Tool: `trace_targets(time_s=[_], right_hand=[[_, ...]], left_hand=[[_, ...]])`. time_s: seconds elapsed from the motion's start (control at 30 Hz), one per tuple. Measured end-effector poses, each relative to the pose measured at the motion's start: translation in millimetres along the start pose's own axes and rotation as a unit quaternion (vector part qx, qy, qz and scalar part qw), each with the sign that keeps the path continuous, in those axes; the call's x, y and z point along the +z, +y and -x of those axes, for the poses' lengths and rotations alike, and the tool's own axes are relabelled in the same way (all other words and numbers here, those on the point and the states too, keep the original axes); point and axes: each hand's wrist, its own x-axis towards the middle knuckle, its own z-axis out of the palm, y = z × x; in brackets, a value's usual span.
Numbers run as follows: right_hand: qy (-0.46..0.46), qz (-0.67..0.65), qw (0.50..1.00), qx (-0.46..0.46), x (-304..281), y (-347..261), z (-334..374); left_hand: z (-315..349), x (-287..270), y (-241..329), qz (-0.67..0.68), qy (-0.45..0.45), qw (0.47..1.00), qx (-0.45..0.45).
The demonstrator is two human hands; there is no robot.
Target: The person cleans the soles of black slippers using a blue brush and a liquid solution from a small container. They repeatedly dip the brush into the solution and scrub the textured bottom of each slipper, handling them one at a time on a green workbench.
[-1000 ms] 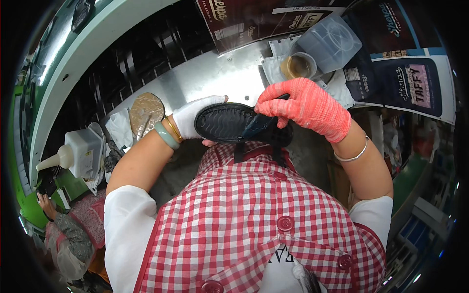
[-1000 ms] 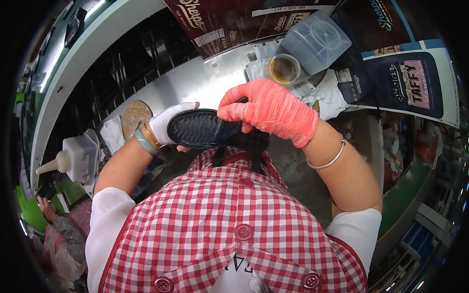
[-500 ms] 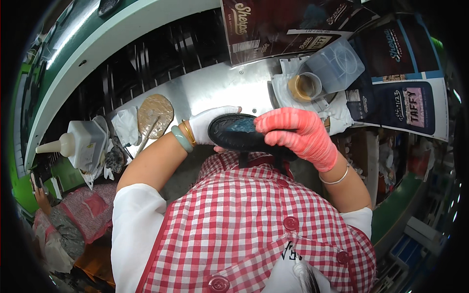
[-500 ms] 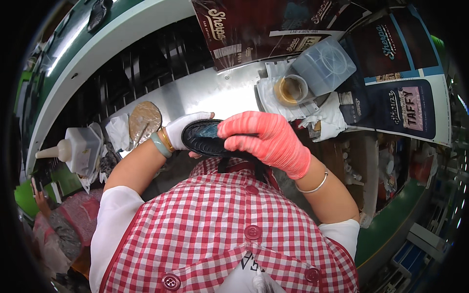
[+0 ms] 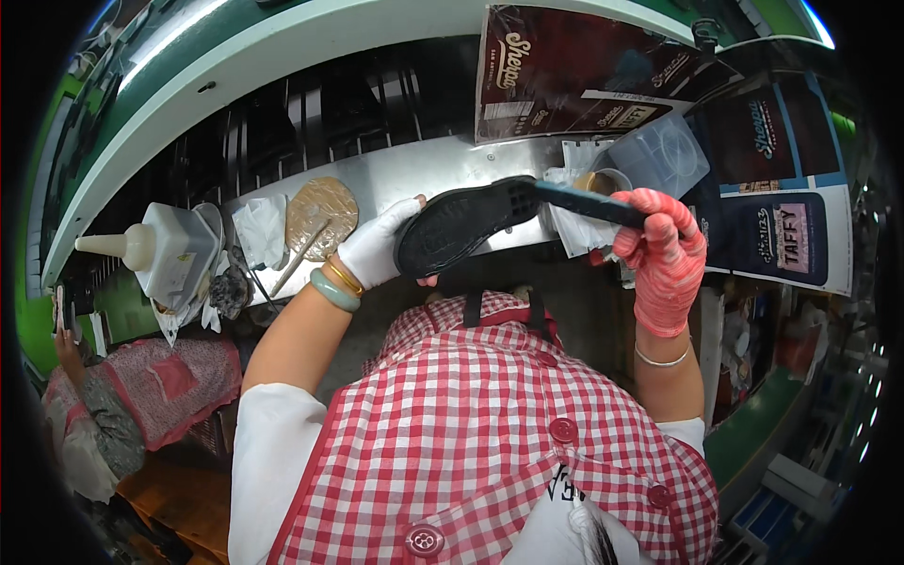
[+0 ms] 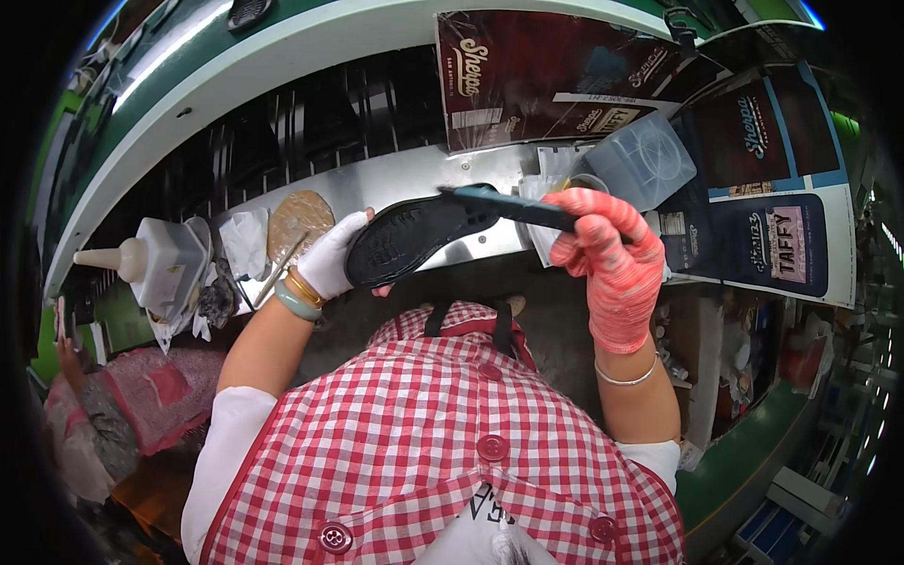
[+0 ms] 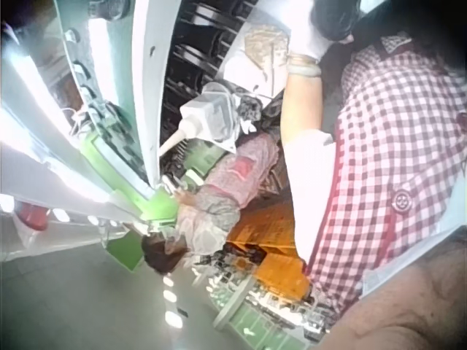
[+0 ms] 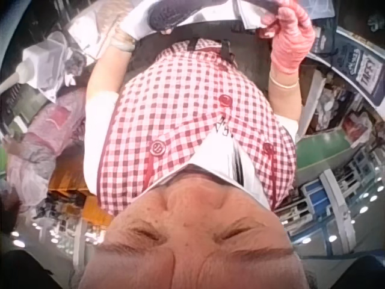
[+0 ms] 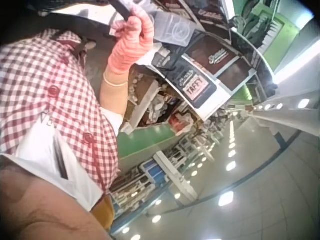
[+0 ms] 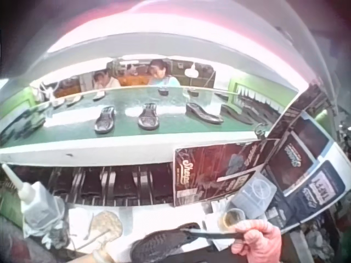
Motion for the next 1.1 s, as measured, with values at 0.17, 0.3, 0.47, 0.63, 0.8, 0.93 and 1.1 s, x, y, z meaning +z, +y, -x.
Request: trace_targets(time_s=[0.17, 0.3, 0.47, 0.63, 0.8, 0.93, 1.1], right_hand=[[0.146, -0.029, 0.986, 0.081, -3.8, 12.0, 1.0], [0.190, -0.043, 0.974, 0.117, -10.9, 21.9, 13.1], [0.199, -0.115, 0.966, 0.118, -38.4, 45.9, 29.9], [0.212, -0.134, 0.964, 0.091, -55.6, 55.4, 31.8], [0.218, -0.162, 0.956, 0.111, -40.9, 50.6, 26.1], [0.225, -0.188, 0.951, 0.095, -50.4, 52.2, 40.4], [0.195, -0.152, 0.959, 0.137, -62.0, 56.7, 58.6]], left_hand=[[20.3, -13.4, -13.2, 0.048, -0.007, 0.992, 0.113], [45.9, -8.8, -19.6, 0.086, 0.043, 0.979, 0.181], [95.2, 23.0, 20.9, 0.125, 0.079, 0.936, 0.320], [127.8, 22.6, 136.8, 0.104, 0.029, 0.890, 0.444], [117.0, -45.9, 233.5, 0.208, 0.159, 0.807, 0.530], [67.0, -67.4, 134.9, 0.026, 0.222, 0.884, 0.411], [48.4, -194.7, -9.2, -0.416, 0.481, 0.684, 0.356]])
